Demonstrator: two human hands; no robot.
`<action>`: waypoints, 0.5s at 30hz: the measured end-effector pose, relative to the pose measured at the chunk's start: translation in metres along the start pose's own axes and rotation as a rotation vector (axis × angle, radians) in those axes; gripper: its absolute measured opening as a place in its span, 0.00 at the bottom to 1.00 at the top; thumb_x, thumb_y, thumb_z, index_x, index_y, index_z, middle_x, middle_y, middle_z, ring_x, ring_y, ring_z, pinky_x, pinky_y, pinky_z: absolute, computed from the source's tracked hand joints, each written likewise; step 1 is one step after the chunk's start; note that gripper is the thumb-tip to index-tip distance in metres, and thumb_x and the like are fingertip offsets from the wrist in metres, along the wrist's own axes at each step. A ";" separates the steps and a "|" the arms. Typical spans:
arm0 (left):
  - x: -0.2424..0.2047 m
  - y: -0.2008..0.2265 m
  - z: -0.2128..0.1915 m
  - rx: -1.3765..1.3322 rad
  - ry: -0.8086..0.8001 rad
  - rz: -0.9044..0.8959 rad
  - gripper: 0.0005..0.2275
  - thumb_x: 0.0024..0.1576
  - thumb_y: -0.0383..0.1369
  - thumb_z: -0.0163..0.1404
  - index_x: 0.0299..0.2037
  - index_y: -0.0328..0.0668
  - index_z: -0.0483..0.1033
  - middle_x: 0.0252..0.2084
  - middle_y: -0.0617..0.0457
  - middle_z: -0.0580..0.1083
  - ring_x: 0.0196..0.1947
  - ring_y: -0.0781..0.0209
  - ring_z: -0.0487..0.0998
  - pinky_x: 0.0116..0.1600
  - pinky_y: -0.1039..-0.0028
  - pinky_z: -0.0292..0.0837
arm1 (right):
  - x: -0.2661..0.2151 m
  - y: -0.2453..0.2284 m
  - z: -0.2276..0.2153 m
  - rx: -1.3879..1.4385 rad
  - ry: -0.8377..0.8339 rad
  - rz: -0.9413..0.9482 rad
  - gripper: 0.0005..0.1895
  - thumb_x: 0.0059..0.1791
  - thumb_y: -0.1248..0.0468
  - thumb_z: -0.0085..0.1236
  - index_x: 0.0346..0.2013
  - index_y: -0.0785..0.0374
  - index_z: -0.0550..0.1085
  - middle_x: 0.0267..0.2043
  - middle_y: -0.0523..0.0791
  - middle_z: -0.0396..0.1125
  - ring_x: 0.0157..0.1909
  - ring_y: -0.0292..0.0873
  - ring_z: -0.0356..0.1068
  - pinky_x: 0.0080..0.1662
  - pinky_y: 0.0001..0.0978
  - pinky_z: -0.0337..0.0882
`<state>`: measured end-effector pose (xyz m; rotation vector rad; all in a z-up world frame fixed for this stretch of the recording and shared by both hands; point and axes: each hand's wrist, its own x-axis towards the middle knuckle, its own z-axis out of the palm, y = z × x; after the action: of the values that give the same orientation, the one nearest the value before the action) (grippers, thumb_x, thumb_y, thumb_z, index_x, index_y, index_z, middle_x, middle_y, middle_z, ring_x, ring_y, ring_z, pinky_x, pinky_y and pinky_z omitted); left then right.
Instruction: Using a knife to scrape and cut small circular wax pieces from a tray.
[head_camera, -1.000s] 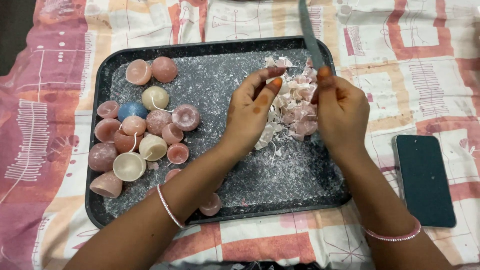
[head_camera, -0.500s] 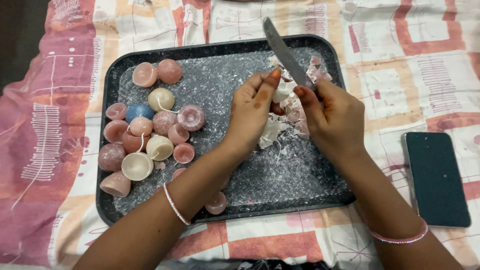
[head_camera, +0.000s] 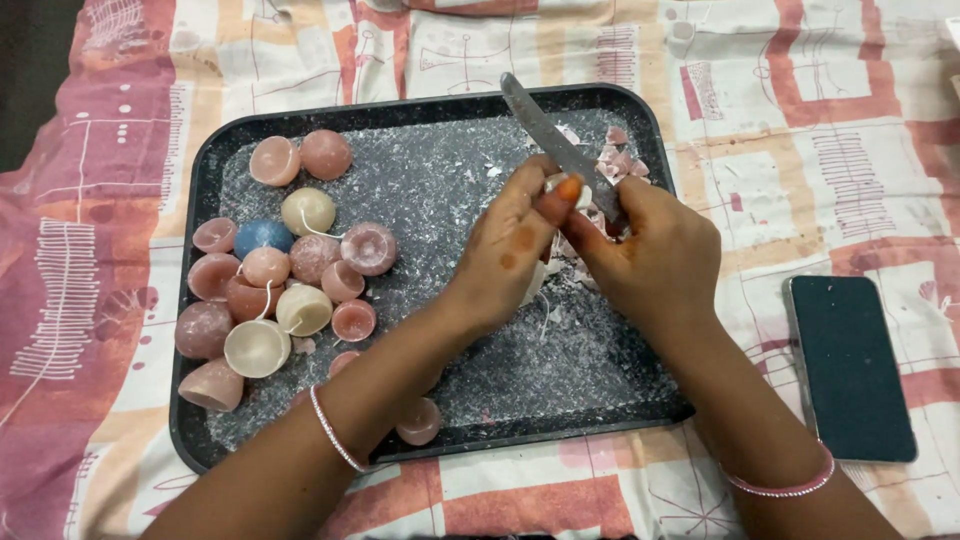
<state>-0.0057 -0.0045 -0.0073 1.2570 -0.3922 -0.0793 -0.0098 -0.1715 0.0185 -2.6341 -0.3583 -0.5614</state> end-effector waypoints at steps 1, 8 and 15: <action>-0.001 0.004 0.002 -0.001 0.001 -0.003 0.17 0.71 0.43 0.43 0.58 0.36 0.69 0.44 0.56 0.72 0.42 0.71 0.73 0.50 0.78 0.72 | -0.002 -0.003 -0.002 0.001 -0.003 0.001 0.29 0.50 0.43 0.68 0.22 0.62 0.68 0.18 0.45 0.62 0.18 0.45 0.64 0.25 0.38 0.62; -0.006 0.017 0.006 0.314 0.043 -0.062 0.17 0.68 0.42 0.45 0.60 0.40 0.69 0.43 0.52 0.76 0.43 0.67 0.77 0.48 0.72 0.76 | -0.007 -0.013 -0.004 0.053 0.051 -0.040 0.19 0.49 0.54 0.67 0.26 0.63 0.69 0.22 0.46 0.65 0.22 0.47 0.68 0.27 0.39 0.65; -0.002 0.036 0.007 0.285 -0.057 -0.159 0.23 0.64 0.35 0.42 0.71 0.46 0.61 0.45 0.51 0.78 0.43 0.65 0.79 0.52 0.72 0.76 | -0.007 -0.021 -0.004 0.139 0.014 0.005 0.17 0.47 0.57 0.64 0.25 0.64 0.67 0.22 0.49 0.64 0.24 0.51 0.69 0.28 0.43 0.65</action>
<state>-0.0155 0.0013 0.0280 1.5695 -0.3607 -0.2011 -0.0239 -0.1563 0.0261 -2.4955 -0.3728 -0.5337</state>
